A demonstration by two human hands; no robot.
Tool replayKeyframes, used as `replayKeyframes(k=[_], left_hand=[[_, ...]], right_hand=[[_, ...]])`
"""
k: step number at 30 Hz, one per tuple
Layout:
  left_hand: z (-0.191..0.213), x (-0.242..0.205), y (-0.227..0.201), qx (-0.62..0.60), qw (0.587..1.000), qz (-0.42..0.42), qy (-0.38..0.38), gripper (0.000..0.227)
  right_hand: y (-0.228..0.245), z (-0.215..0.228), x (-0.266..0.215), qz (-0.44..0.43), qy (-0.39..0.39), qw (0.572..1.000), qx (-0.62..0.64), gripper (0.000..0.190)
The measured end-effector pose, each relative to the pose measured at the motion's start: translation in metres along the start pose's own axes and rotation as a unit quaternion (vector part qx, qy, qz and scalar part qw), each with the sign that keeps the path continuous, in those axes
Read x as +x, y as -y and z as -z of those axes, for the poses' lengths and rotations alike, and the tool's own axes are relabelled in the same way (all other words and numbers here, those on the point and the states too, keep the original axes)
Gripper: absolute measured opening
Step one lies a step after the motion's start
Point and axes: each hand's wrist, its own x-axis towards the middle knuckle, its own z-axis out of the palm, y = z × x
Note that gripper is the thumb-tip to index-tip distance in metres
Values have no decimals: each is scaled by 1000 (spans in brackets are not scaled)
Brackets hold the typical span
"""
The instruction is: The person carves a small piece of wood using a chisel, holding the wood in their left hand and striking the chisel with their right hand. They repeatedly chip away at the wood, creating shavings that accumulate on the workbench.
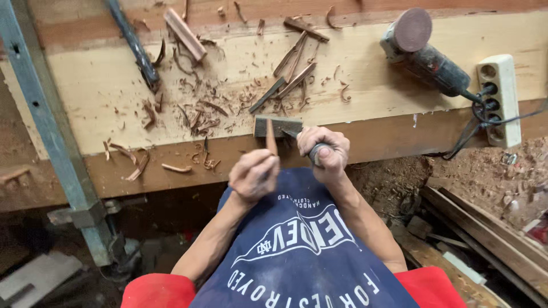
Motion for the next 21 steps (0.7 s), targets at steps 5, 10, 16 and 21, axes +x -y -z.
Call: replayKeyframes(k=[5, 10, 16, 21], left_hand=[[-24, 32, 63, -39, 994, -100, -22, 14], [-66, 67, 100, 105, 974, 83, 185, 24], [-105, 90, 120, 241, 889, 12, 389, 29], [-136, 92, 135, 353, 836, 5, 420, 15]], right_hand=[[0, -2, -6, 8, 22, 998, -50, 53], [1, -4, -7, 31, 29, 997, -57, 53], [-5, -6, -14, 29, 53, 994, -90, 53], [-12, -2, -11, 14, 46, 996, -74, 51]])
